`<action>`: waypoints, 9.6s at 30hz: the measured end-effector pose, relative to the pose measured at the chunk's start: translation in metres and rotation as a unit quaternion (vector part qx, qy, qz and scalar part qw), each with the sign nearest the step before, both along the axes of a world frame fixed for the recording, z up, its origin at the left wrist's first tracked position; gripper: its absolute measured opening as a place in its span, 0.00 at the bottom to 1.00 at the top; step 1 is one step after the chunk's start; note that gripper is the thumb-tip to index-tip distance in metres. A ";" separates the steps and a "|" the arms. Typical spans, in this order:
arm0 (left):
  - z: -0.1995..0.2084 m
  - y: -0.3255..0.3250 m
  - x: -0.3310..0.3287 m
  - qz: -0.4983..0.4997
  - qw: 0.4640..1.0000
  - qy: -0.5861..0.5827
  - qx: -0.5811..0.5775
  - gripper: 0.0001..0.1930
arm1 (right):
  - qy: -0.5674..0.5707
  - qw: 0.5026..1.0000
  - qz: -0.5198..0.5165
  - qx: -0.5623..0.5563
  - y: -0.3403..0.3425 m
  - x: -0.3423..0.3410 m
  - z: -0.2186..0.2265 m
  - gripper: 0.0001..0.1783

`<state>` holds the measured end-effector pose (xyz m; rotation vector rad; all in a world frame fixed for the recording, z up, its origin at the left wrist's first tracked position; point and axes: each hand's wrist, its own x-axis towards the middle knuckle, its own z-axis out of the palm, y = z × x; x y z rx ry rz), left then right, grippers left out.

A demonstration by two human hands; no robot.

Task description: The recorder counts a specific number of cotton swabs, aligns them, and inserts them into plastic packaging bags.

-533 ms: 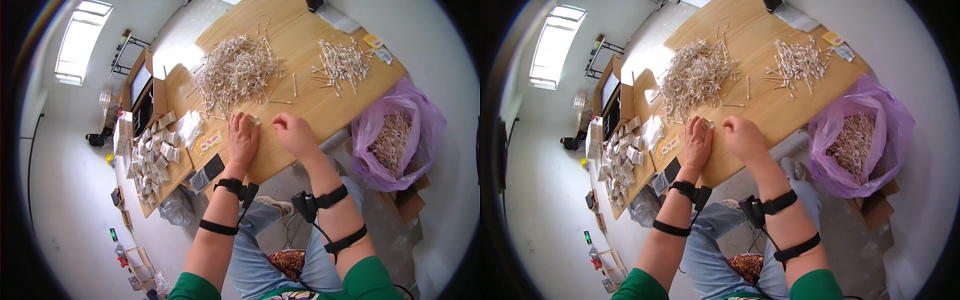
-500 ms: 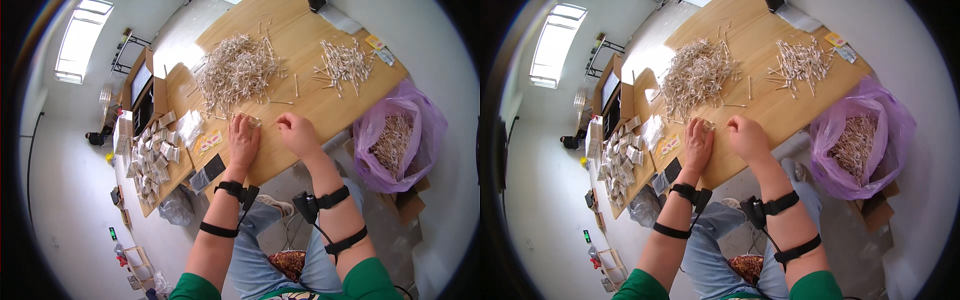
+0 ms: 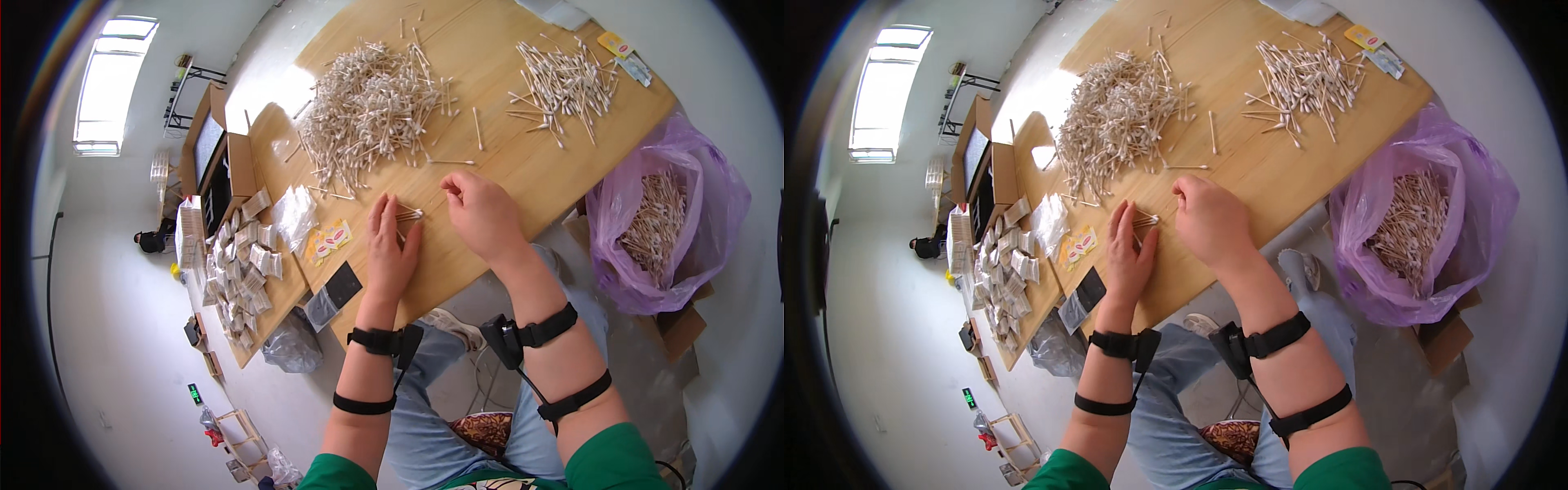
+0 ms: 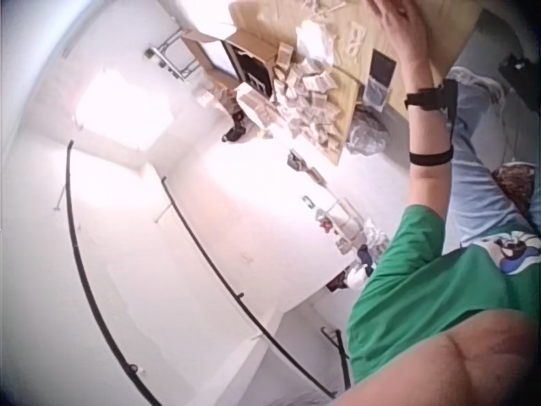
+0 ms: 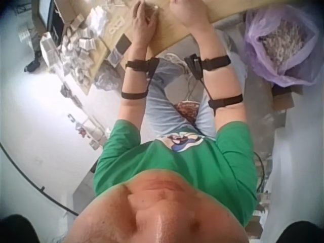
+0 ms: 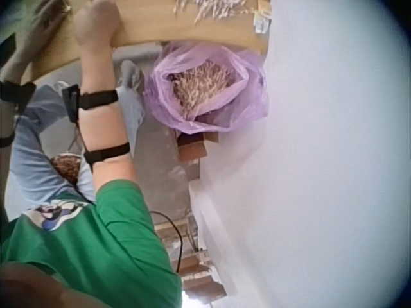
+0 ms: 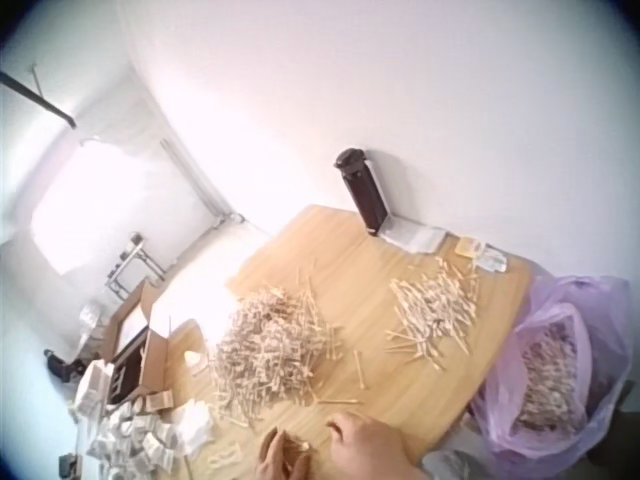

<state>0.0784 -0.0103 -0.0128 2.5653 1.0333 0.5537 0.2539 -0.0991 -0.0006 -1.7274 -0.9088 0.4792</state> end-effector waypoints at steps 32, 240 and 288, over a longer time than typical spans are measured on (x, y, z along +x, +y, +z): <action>0.025 0.016 -0.014 0.000 0.998 -0.005 0.065 0.05 | -0.020 1.000 0.020 0.002 0.004 -0.001 -0.001 0.08; 0.031 0.045 -0.063 -0.064 0.996 -0.037 -0.041 0.14 | -0.102 0.973 0.183 -0.093 0.070 -0.033 0.021 0.12; 0.036 -0.008 -0.074 -0.083 0.993 0.073 -0.033 0.35 | -0.395 0.900 -0.183 -0.004 0.025 0.074 0.006 0.14</action>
